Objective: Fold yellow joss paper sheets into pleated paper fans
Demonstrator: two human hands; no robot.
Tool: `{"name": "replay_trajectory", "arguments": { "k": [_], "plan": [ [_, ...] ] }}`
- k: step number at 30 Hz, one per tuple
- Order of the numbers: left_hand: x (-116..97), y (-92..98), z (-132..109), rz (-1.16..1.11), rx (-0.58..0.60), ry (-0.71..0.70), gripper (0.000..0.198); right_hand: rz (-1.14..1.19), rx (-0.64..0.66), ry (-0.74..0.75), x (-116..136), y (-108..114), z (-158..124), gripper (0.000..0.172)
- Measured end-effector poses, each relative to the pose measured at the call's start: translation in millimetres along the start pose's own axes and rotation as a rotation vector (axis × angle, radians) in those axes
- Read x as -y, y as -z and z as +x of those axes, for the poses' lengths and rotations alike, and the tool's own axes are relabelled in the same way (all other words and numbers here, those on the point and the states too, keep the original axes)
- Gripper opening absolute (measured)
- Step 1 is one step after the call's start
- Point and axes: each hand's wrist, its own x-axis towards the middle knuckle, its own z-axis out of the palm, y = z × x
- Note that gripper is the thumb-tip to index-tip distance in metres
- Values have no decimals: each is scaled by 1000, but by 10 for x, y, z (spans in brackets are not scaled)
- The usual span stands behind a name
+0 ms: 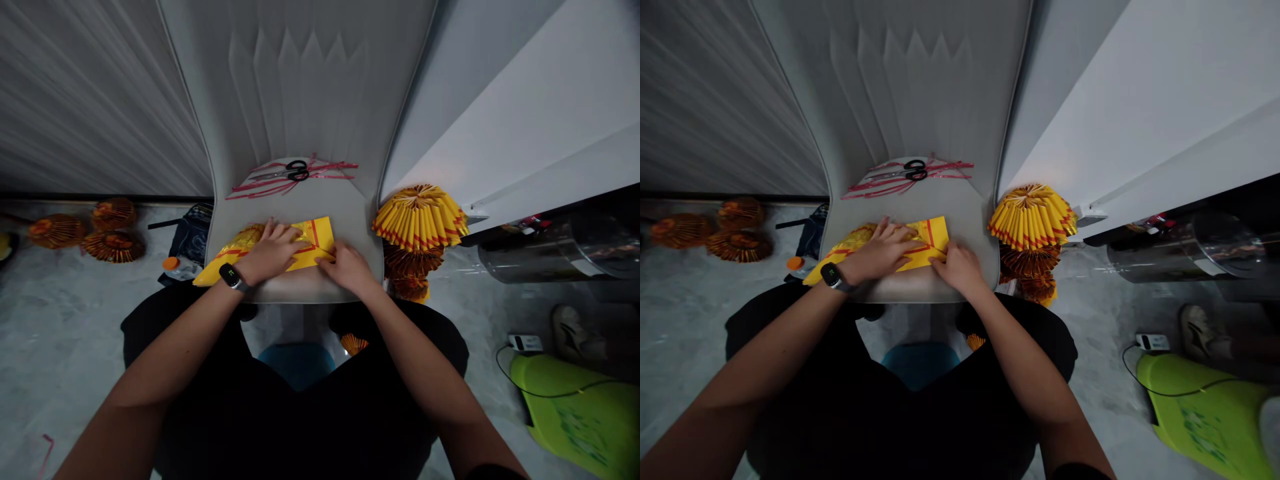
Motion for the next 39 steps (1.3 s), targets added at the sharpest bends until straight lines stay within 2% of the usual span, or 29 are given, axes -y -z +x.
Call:
{"name": "replay_trajectory", "arguments": {
  "k": [3,6,9,11,14,16,18,23,27,31,33,36,39],
  "plan": [
    [35,-17,10,-42,13,-16,45,39,23,15,3,4,13,34],
    [80,-11,-31,-32,9,42,44,70,-43,79,36,21,-39,22],
    [142,46,-116,-55,4,138,43,206,-117,152,96,-6,-90,20],
    [221,97,-190,-81,-5,206,46,352,-112,219,138,-55,-98,30],
    [414,148,-309,-149,-19,338,57,512,-35,276,191,-147,-79,62],
    [565,157,-382,-237,-14,442,68,537,-3,296,223,-212,-67,81],
    [699,160,-438,-363,16,516,76,533,-6,373,262,-280,-64,90],
    [857,212,-512,-644,52,534,78,542,-109,670,412,-448,-68,96],
    [896,306,-570,-933,50,577,72,513,-139,827,539,-526,-66,93],
    [961,416,-673,-1184,20,546,61,539,-147,861,628,-549,-52,95],
    [996,442,-727,-1277,14,585,56,570,-145,841,653,-554,-38,96],
    [1012,440,-766,-1410,7,677,71,547,-115,832,671,-583,-25,97],
    [941,427,-725,-1313,-32,701,78,443,-77,910,688,-663,-34,98]
  ]
}}
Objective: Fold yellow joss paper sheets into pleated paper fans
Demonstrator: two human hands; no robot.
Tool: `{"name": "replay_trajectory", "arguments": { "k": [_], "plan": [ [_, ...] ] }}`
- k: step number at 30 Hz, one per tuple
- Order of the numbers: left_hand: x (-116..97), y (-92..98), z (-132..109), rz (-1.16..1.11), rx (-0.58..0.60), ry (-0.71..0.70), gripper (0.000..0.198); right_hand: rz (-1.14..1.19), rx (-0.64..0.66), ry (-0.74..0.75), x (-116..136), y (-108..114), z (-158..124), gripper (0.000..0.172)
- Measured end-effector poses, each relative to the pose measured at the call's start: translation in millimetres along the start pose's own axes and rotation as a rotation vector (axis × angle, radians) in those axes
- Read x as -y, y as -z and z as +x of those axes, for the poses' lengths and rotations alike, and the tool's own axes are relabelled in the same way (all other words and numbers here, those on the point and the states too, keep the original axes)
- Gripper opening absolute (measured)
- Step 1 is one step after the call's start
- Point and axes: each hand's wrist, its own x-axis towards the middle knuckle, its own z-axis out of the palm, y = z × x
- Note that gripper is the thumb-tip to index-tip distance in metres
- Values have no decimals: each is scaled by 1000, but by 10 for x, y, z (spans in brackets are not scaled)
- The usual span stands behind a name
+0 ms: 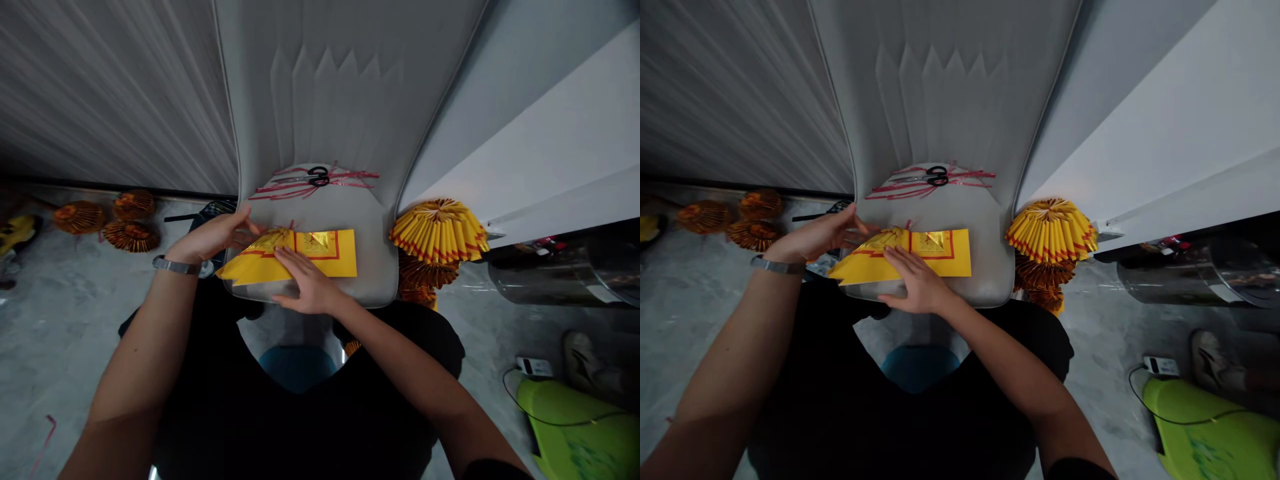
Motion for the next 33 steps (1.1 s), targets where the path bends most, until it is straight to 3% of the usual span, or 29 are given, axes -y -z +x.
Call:
{"name": "replay_trajectory", "arguments": {
  "k": [4,7,9,13,15,24,33],
  "plan": [
    [-44,-195,49,322,5,-177,73,-4,72,12,2,-140,-4,106],
    [-30,-269,135,452,61,-237,75,53,34,-14,8,-195,31,104],
    [2,-271,205,522,83,-256,72,66,-35,-27,9,-196,57,92],
    [74,-246,310,633,61,-304,66,-63,-211,-124,-13,-149,60,50],
    [96,-244,327,664,49,-323,64,-129,-227,-194,-36,-131,25,41],
    [55,-278,270,721,20,-314,52,-275,62,-116,-115,-226,-120,65],
    [86,-301,259,709,-40,-241,51,-378,139,-84,-49,-176,-69,68]
  ]
}}
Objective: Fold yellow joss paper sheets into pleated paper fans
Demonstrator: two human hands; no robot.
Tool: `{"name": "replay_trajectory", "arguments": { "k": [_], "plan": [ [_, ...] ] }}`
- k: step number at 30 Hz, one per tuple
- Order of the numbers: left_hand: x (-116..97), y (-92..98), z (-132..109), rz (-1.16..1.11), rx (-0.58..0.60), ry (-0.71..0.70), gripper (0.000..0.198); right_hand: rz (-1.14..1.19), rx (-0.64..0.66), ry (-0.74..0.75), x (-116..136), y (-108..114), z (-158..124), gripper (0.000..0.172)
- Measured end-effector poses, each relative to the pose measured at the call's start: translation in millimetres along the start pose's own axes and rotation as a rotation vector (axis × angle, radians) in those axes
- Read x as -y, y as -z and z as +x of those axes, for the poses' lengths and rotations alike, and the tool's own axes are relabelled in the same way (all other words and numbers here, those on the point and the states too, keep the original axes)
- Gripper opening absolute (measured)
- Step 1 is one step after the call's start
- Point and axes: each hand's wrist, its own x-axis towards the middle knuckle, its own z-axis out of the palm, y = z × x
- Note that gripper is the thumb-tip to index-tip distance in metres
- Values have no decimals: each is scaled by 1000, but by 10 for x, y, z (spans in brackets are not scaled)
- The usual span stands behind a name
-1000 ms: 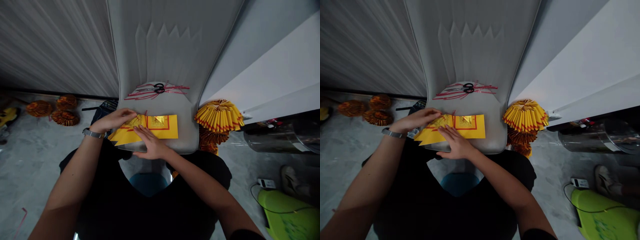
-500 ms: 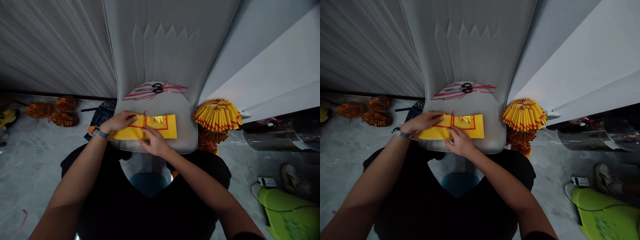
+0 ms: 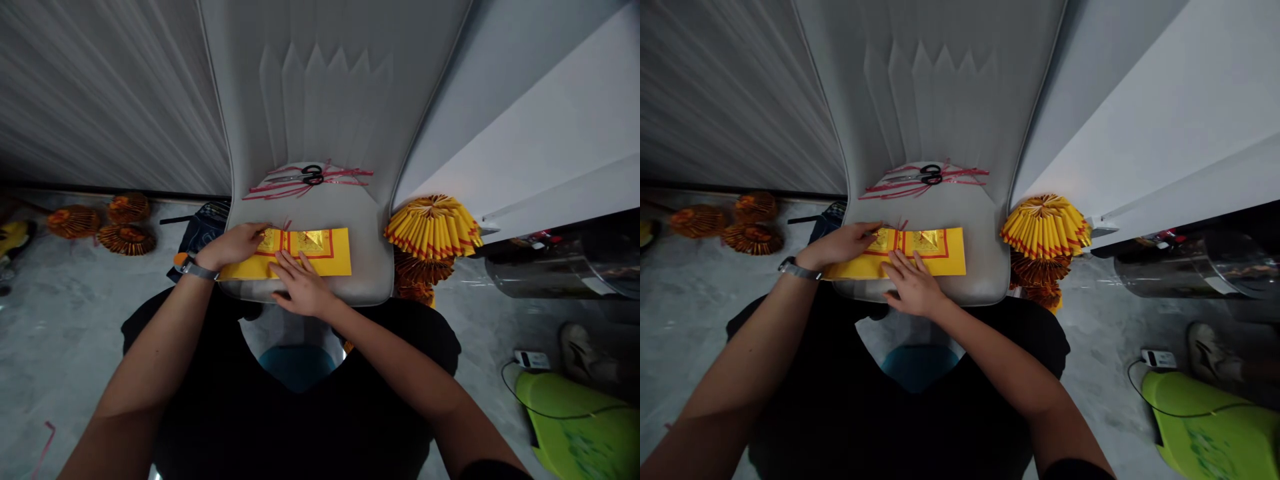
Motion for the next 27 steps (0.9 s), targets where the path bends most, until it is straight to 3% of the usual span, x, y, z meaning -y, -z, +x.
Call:
{"name": "replay_trajectory", "arguments": {
  "k": [3,5,6,9,11,15,21,25,27],
  "plan": [
    [-150,-54,13,55,-221,-7,50,0,10,-13,33,14,14,66],
    [-306,-125,40,54,-362,-126,45,4,5,-27,53,18,24,64],
    [-384,-175,59,29,-369,-211,42,4,1,-30,60,19,27,63],
    [-544,-380,133,-25,-247,-422,38,-8,14,-28,62,21,30,57],
    [-557,-524,190,-12,-171,-469,37,-14,41,-20,41,35,27,55],
    [-432,-675,268,-49,-175,-397,34,24,84,33,-30,123,9,65],
    [-282,-676,240,4,-295,-350,31,45,84,9,-11,170,-52,71],
    [-244,-711,249,139,-217,-350,37,24,80,-16,20,152,-37,72],
    [-244,-720,266,171,-187,-330,41,48,103,16,-44,230,-5,61]
  ]
}}
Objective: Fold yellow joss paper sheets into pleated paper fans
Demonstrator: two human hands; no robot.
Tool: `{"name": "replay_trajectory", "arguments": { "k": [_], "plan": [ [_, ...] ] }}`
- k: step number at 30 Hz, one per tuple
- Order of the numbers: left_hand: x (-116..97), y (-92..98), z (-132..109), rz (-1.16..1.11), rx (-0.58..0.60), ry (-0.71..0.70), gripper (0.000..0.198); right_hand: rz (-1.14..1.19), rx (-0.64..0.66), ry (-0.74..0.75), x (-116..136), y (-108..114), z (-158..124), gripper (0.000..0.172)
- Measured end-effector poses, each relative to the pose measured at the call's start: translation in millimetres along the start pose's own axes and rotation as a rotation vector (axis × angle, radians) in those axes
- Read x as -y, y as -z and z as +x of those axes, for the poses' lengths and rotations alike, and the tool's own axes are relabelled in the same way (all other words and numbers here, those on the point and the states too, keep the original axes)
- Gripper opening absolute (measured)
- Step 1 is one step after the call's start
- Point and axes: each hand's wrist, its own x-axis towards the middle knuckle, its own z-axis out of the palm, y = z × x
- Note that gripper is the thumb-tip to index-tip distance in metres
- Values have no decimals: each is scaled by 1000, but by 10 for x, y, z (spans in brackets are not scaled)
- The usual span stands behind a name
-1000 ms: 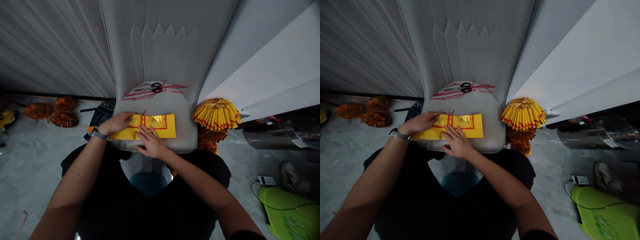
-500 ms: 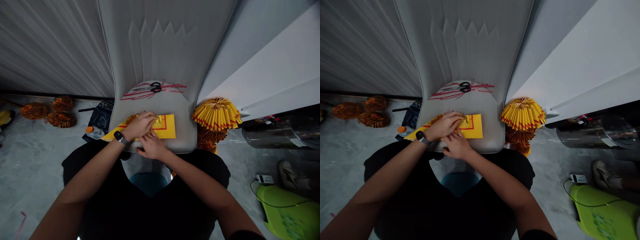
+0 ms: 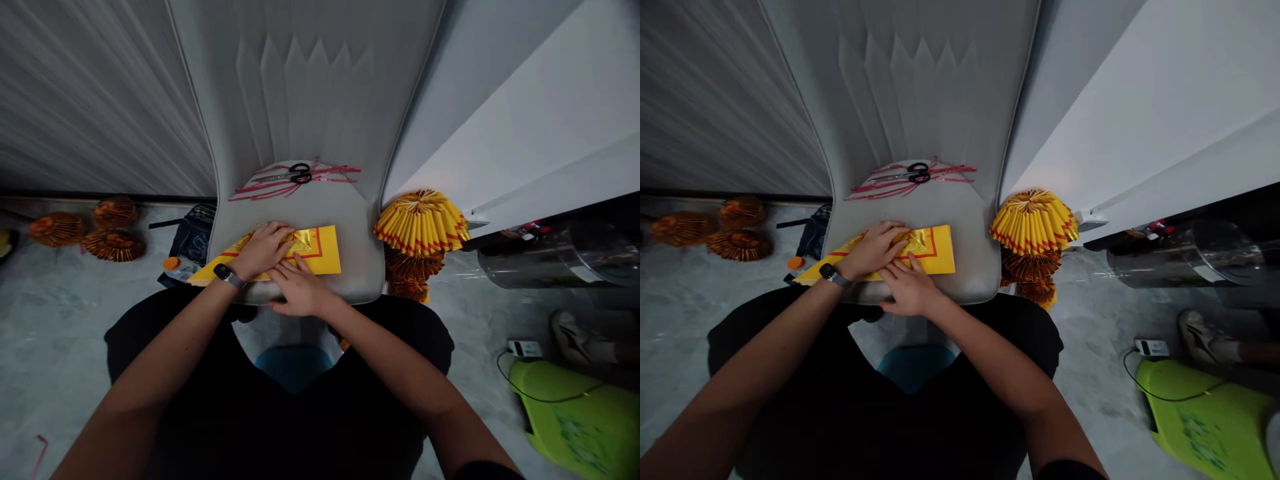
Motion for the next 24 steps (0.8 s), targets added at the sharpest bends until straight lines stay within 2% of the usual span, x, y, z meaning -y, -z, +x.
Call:
{"name": "replay_trajectory", "arguments": {
  "k": [2,4,5,7,9,10,12,14,17,21,24],
  "plan": [
    [-8,-2,13,20,10,33,47,20,-21,5,-130,152,7,40],
    [-23,0,17,50,17,55,52,-14,-184,-107,-316,331,-20,28],
    [-31,1,15,67,23,57,54,-39,-319,-197,-420,415,-49,28],
    [-45,2,6,86,31,47,53,-88,-554,-370,-620,543,-128,40],
    [-54,2,-3,78,26,42,49,-115,-636,-460,-771,609,-218,54],
    [-57,3,-6,67,21,41,47,-116,-633,-473,-817,621,-259,55],
    [-66,8,-10,43,11,39,46,-99,-590,-447,-841,620,-325,46],
    [-80,17,-12,28,7,32,46,-70,-556,-382,-795,609,-367,34],
    [-108,32,-18,18,0,19,42,-42,-529,-274,-683,590,-407,26],
    [-108,40,-21,6,-14,-12,33,-20,-427,-109,-624,484,-468,27],
    [-69,29,-13,-16,-34,-50,29,-17,-317,-57,-665,331,-522,32]
  ]
}}
